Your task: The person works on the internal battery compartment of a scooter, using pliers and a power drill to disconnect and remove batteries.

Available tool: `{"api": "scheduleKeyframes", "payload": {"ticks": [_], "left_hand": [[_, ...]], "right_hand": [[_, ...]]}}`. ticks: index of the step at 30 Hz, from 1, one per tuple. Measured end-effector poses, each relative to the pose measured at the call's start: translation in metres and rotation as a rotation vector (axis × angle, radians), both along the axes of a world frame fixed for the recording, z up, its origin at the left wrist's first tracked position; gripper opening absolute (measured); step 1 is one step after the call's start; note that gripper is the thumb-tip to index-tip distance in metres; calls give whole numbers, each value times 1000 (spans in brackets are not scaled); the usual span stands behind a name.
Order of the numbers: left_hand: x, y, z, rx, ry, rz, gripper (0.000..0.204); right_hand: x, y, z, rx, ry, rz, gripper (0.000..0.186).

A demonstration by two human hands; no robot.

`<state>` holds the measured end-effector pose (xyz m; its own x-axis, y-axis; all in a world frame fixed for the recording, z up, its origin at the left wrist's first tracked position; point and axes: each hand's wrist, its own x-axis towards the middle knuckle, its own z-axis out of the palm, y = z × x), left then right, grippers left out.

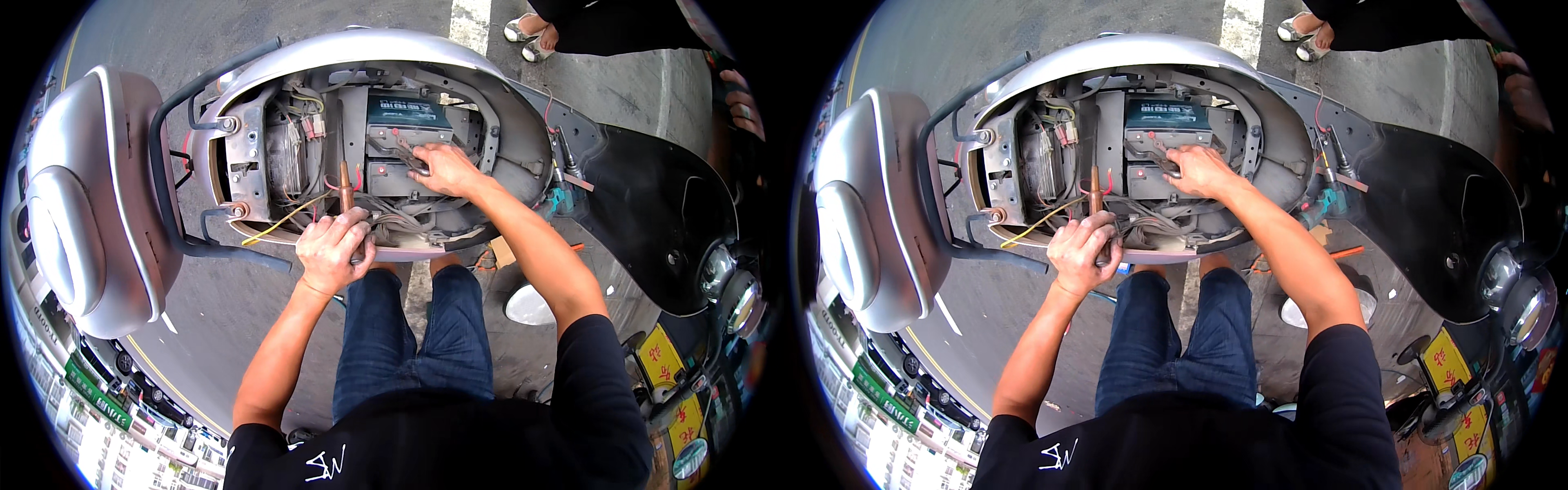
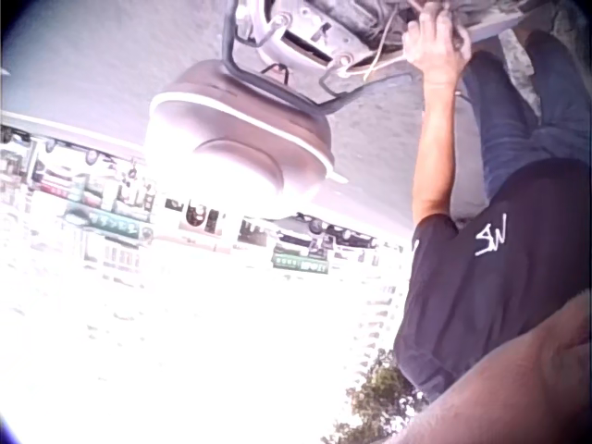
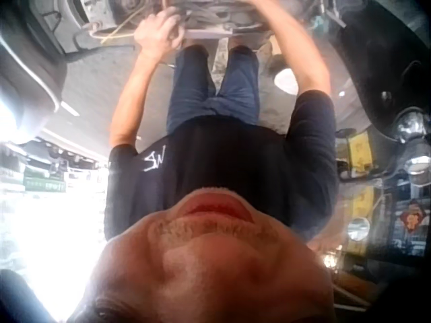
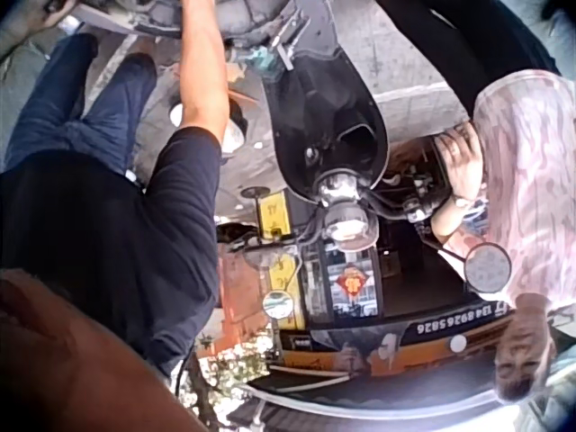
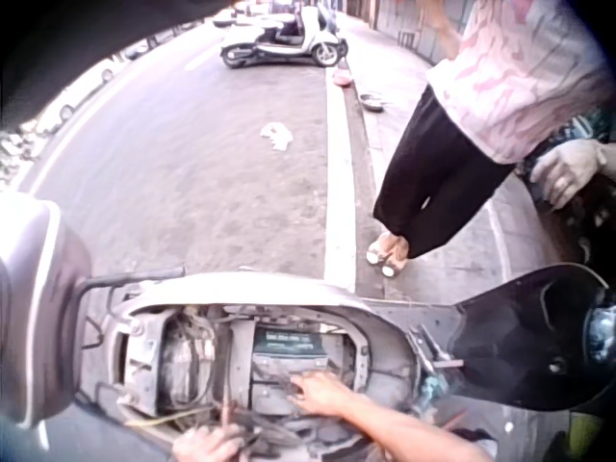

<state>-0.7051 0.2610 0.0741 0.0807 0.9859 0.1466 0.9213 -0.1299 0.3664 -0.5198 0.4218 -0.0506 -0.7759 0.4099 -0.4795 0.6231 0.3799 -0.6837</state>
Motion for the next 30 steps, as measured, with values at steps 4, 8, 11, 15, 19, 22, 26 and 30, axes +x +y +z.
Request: {"api": "scheduleKeyframes", "payload": {"ticks": [4,8,11,15,19,22,26,30], "left_hand": [[5,1,1,-18,13,4,20],[4,2,3,-18,23,-5,19],[1,0,2,-3,20,-1,19],[-2,-2,0,7,-5,-4,21],[-5,-5,-1,14,-24,12,20],[-10,3,-2,62,-57,23,20],[-14,-15,4,3,-64,49,19],[-9,-9,7,-50,-99,29,19]], "right_hand": [[2,-1,-1,-23,-10,-45,40],[2,0,-8,12,15,-43,44],[-2,3,-7,-10,-15,-18,45],[-8,17,11,-64,-89,47,44],[-5,36,46,49,-144,97,42],[43,67,59,-492,132,-780,40],[-12,77,201,-67,-67,-46,40],[-1,52,157,222,-91,109,28]]}}
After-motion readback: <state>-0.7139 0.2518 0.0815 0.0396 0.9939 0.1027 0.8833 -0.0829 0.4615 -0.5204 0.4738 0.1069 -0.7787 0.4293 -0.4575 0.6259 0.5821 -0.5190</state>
